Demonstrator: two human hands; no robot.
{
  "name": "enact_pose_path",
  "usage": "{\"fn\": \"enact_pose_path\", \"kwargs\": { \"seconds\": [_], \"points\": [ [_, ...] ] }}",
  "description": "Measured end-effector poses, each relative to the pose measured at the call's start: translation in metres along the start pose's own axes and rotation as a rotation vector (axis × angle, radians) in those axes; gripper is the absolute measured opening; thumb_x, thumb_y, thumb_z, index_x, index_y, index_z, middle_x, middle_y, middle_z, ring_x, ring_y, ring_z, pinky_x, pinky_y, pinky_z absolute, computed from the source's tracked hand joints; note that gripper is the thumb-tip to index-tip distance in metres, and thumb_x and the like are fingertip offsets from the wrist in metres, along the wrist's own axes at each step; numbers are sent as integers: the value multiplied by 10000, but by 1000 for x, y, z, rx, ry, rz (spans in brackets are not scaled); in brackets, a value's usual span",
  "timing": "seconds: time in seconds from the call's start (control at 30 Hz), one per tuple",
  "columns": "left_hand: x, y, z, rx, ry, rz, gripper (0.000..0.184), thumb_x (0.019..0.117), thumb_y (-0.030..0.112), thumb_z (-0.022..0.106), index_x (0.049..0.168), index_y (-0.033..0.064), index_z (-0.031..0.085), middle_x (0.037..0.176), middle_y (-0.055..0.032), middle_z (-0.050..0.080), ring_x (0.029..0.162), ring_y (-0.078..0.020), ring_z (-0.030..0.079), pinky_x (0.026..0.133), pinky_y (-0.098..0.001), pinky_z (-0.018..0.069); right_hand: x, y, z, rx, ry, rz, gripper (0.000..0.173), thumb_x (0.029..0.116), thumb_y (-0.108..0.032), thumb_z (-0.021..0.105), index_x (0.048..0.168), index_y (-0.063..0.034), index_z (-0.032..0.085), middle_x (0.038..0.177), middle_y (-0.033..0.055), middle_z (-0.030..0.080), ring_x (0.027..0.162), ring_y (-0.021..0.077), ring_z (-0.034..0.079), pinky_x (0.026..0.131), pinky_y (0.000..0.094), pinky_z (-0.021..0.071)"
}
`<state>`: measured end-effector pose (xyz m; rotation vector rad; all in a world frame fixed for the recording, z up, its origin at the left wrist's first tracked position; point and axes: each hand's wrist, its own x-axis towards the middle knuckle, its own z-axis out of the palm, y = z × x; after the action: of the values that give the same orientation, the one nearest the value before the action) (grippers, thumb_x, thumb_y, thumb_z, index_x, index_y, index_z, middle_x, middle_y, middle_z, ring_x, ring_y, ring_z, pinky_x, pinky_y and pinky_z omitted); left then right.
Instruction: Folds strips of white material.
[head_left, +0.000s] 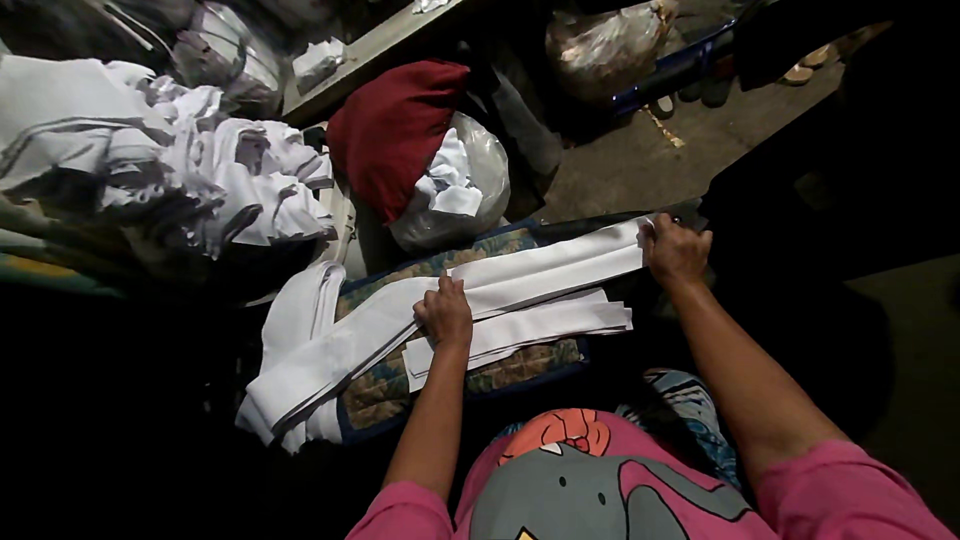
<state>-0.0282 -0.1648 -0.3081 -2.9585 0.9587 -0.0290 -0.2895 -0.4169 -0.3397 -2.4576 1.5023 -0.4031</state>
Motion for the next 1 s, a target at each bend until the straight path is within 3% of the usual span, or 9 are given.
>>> {"fn": "enact_pose_path", "kwargs": {
  "seconds": [0.23, 0.37, 0.53, 0.8, 0.87, 0.9, 0.97, 1.0],
  "points": [
    [-1, 1, -10, -81, -77, -11, 405, 1069, 384, 514, 1207, 37, 669, 1034, -182, 726, 1005, -401, 657, 957, -591, 415, 0, 3, 4, 0, 14, -30, 376, 1067, -330, 510, 1134, 10, 654, 956, 261, 714, 902, 492, 694, 834, 713, 466],
    [-1, -5, -29, -229, -245, -48, 471, 1058, 394, 533, 1371, 44, 568, 1115, -175, 709, 1094, -375, 644, 1036, -590, 392, 1, -4, -16, 100, -173, 98, 488, 1067, -391, 475, 1315, 17, 574, 1119, 306, 687, 1063, 527, 652, 947, 747, 410],
    [-2, -10, -45, -320, -357, -57, 525, 989, 291, 660, 1430, 48, 511, 1014, -144, 708, 1034, -329, 651, 1070, -580, 373, -1, -5, -28, 179, -250, 122, 473, 980, -148, 570, 1413, 26, 494, 1262, 332, 623, 1177, 543, 589, 1000, 737, 383],
    [-6, -10, -40, -281, -376, -58, 549, 994, 329, 657, 1436, 44, 501, 977, -132, 700, 991, -310, 661, 1072, -555, 383, -3, -1, -23, 147, -229, 89, 461, 980, -116, 576, 1408, 41, 501, 1281, 332, 613, 1176, 542, 591, 992, 722, 409],
    [-8, -9, -41, -264, -324, -65, 587, 977, 343, 680, 1449, 48, 492, 1073, -165, 701, 1074, -344, 647, 1077, -573, 379, -4, 0, -24, 158, -215, 76, 458, 976, -117, 580, 1402, 37, 511, 1275, 329, 619, 1169, 545, 594, 985, 724, 415],
    [-10, -8, -41, -271, -263, -61, 638, 957, 344, 707, 1469, 45, 473, 1192, -199, 674, 1169, -381, 609, 1088, -592, 368, -4, 0, -24, 162, -217, 74, 462, 977, -121, 579, 1408, 26, 510, 1289, 322, 616, 1180, 541, 589, 991, 724, 411],
    [-13, -5, -39, -323, -119, 37, 693, 949, 311, 712, 1513, 23, 430, 1453, -273, 504, 1358, -452, 464, 1128, -610, 328, -4, -1, -25, 173, -229, 82, 465, 982, -119, 581, 1420, 15, 505, 1318, 312, 606, 1212, 533, 575, 1016, 723, 395],
    [-15, 0, -36, -354, -51, 142, 640, 965, 276, 685, 1496, 5, 450, 1485, -281, 476, 1387, -459, 441, 1148, -600, 335, -4, -1, -25, 175, -224, 79, 466, 978, -115, 583, 1418, 22, 506, 1313, 319, 606, 1206, 539, 576, 1009, 729, 398]
  ]
}}
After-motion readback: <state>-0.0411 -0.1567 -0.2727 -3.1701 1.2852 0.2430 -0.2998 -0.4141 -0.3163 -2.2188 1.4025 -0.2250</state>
